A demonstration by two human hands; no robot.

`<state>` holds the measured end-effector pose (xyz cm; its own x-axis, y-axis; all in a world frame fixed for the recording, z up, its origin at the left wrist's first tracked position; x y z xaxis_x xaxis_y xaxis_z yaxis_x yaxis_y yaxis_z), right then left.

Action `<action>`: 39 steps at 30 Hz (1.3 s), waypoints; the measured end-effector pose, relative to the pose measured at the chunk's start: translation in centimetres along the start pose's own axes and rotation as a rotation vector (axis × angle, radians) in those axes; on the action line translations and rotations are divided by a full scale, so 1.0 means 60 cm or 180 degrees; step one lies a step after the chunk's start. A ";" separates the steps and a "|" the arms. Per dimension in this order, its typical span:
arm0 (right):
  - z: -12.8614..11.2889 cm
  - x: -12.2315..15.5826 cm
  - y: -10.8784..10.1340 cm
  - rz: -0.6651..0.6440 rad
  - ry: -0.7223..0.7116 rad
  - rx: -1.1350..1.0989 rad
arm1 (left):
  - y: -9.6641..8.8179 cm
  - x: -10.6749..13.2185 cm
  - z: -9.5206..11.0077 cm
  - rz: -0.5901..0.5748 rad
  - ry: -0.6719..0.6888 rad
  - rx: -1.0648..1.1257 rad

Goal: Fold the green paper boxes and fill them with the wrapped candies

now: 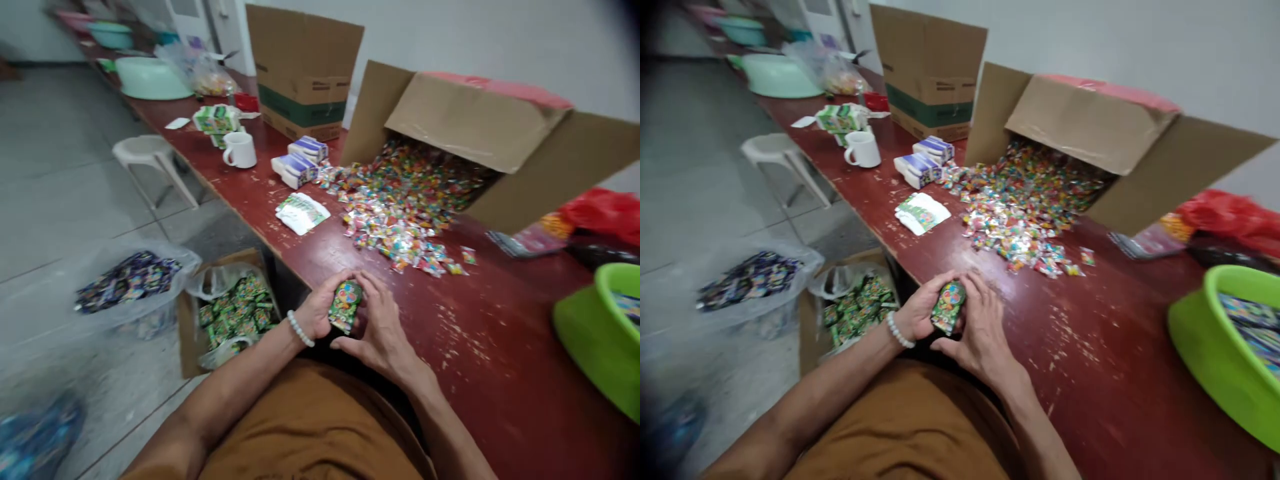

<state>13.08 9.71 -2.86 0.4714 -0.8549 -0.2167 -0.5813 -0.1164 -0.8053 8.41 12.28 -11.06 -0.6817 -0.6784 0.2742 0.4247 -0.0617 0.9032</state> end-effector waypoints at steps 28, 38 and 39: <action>0.070 -0.015 0.074 0.0018 0.0245 -0.0168 | -0.027 0.056 0.370 0.3620 0.1142 -0.7498; 0.073 -0.021 0.065 0.0093 0.0375 -0.0430 | -0.025 -0.012 0.400 0.3478 0.0748 -0.7769; 0.072 -0.021 0.063 0.0094 0.0378 -0.0434 | -0.023 -0.012 0.399 0.3461 0.0726 -0.7747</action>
<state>13.11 12.54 -8.01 0.3759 -0.9117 -0.1659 -0.6821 -0.1510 -0.7155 -5.93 30.36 -4.63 -0.0041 -0.9996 -0.0266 0.0556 0.0263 -0.9981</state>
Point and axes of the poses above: each hand's wrist, its own x-axis away from the middle knuckle, its own y-axis out of the palm, z = x × y, the point moved 10 cm from there along -x, towards the middle knuckle, and after that the axes turned 12 degrees about -z, right-handed, at the moved point
